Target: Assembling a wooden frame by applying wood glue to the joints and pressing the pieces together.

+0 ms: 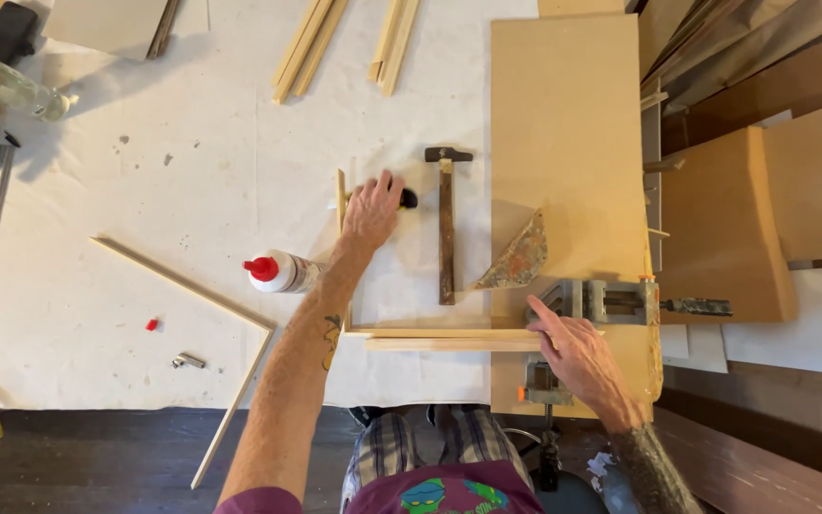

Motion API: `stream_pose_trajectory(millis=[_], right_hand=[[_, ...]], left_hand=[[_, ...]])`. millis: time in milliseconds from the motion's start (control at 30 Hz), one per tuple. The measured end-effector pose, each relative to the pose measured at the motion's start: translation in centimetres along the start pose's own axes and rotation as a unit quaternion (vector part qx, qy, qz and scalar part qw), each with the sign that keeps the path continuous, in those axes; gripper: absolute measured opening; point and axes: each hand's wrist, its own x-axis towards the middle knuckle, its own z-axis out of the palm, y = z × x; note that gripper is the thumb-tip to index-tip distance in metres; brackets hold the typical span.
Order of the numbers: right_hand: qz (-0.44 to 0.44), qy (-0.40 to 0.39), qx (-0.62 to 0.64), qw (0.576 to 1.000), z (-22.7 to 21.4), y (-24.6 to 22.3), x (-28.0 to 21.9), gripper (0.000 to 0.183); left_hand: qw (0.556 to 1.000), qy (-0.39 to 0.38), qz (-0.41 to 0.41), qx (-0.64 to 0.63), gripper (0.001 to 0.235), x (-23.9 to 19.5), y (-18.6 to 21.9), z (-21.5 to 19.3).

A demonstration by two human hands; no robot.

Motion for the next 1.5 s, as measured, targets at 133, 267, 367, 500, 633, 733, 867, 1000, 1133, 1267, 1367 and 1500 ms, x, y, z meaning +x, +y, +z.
stream_pose_trajectory(millis=[133, 267, 367, 500, 633, 733, 867, 1000, 1133, 1267, 1367, 1500], right_hand=[[-0.011, 0.038, 0.010, 0.999, -0.5, -0.3, 0.1, 0.063], [-0.020, 0.057, 0.045, 0.997, -1.7, -1.0, 0.3, 0.067], [-0.033, 0.061, 0.074, 0.995, -2.6, -1.9, -0.8, 0.076], [-0.070, 0.110, 0.094, 0.987, -2.9, -3.3, -1.7, 0.085], [-0.001, 0.086, 0.146, 0.986, -2.4, -5.3, -2.5, 0.085], [0.068, 0.037, 0.197, 0.977, -3.3, -9.0, -1.9, 0.083], [0.178, 0.008, 0.378, 0.909, -1.8, -13.7, 0.2, 0.066], [0.142, -0.048, 0.537, 0.830, 3.6, -17.5, 3.3, 0.059], [0.079, -0.123, 0.477, 0.867, 6.3, -24.4, 5.6, 0.065], [-0.049, -0.139, 0.302, 0.942, 11.9, -32.3, 11.2, 0.060], [-0.138, -0.106, 0.148, 0.974, 20.5, -34.8, 17.4, 0.075], [-0.215, -0.048, 0.026, 0.975, 29.3, -35.0, 23.9, 0.099]], left_hand=[[0.989, 0.021, -0.025, -0.144, 0.059, 3.7, 0.0, -4.9], [0.972, 0.126, 0.063, -0.190, 0.049, 7.1, -1.2, -11.9], [0.996, 0.044, 0.057, -0.045, 0.042, 7.6, -5.8, -8.1], [0.953, -0.214, -0.152, 0.151, 0.026, 5.6, -12.2, 4.5], [0.892, -0.364, -0.239, 0.120, 0.042, 4.0, -12.1, 8.0], [0.858, -0.450, -0.183, 0.166, 0.081, 4.1, -9.7, 4.5], [0.974, -0.148, -0.166, -0.034, 0.046, 1.8, -6.4, -7.3], [0.894, 0.326, -0.180, -0.247, 0.009, -5.9, -0.3, -36.2], [0.772, 0.302, -0.410, -0.379, 0.008, -23.4, -1.7, -31.1], [0.540, 0.346, -0.667, -0.380, 0.009, -36.3, -1.0, -28.7], [0.415, 0.384, -0.746, -0.352, 0.008, -43.2, 0.8, -27.3], [0.252, 0.377, -0.792, -0.409, 0.014, -50.8, 4.3, -24.6]])
